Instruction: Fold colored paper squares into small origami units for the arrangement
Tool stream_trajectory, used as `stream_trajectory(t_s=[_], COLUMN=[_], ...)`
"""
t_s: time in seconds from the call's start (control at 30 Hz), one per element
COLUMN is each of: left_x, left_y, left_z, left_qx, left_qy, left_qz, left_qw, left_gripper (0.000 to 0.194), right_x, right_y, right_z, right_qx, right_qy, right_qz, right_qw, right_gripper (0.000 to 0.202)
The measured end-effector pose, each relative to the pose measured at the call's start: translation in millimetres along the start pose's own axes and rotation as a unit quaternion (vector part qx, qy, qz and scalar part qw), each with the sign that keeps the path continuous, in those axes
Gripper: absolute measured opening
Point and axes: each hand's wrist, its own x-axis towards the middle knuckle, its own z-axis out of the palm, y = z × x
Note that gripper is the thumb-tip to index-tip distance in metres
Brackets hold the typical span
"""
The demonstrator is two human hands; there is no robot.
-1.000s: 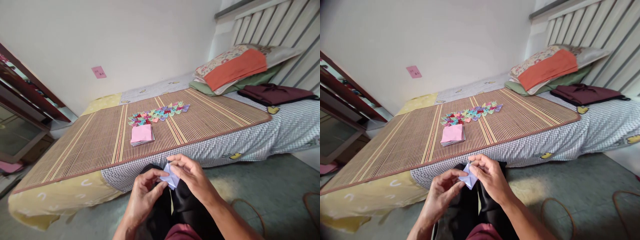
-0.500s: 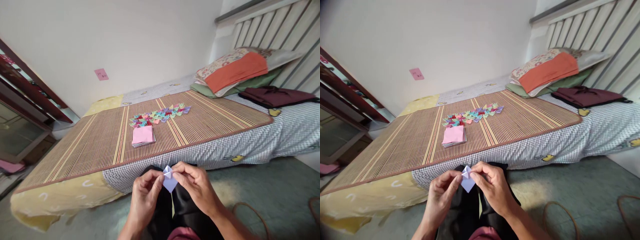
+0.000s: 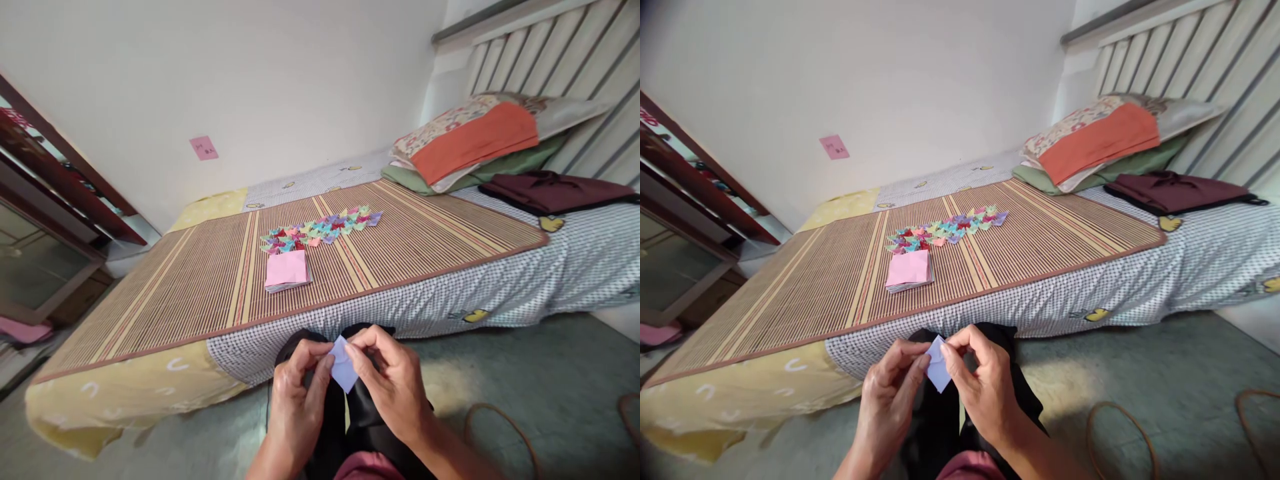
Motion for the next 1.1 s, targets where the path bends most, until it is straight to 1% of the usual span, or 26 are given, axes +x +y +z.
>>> stream_trajectory(t_s=[0.23, 0.3, 0.4, 0.47, 0.53, 0.6, 0.63, 0.77, 0.87, 0.97, 1.1], left_x=[1, 1, 0, 0, 0, 0, 1, 2, 2, 4, 9], left_y=[-1, -2, -4, -4, -4, -3, -3, -3, -2, 1, 5], left_z=[2.9, 3.6, 4.9, 5.7, 6.4, 7.1, 7.4, 9.2, 10.2, 9.7, 8.9], left_qx=[0.001, -0.007, -0.015, -0.015, -0.018, -0.033, -0.044, -0.059, -0.055, -0.077, -0.123], left_qy=[0.018, 0.019, 0.017, 0.012, 0.005, -0.004, -0.010, -0.038, -0.051, -0.073, -0.101], left_qz=[-0.001, -0.008, -0.015, -0.015, -0.016, -0.026, -0.035, -0.086, -0.114, -0.131, -0.143], left_qw=[1.000, 1.000, 1.000, 1.000, 1.000, 0.999, 0.998, 0.994, 0.991, 0.986, 0.977], left_gripper=[0.017, 0.018, 0.018, 0.019, 0.019, 0.017, 0.016, 0.022, 0.033, 0.038, 0.036], right_x=[2, 3, 6, 8, 10, 12, 13, 16, 17, 16, 19], right_y=[2, 2, 1, 0, -1, -2, -2, -4, -4, -3, -4], right_z=[3, 2, 0, -2, -5, -7, -9, -13, -15, -15, -18], right_qx=[0.044, 0.072, 0.121, 0.148, 0.161, 0.159, 0.158, 0.170, 0.169, 0.162, 0.129], right_qy=[-0.004, -0.011, -0.020, -0.042, -0.077, -0.099, -0.100, -0.102, -0.119, -0.124, -0.138], right_qz=[0.035, 0.061, 0.119, 0.154, 0.172, 0.179, 0.180, 0.189, 0.191, 0.180, 0.143], right_qw=[0.998, 0.995, 0.985, 0.976, 0.969, 0.966, 0.966, 0.962, 0.959, 0.962, 0.971], right_gripper=[0.021, 0.019, 0.016, 0.020, 0.023, 0.028, 0.029, 0.033, 0.034, 0.033, 0.029])
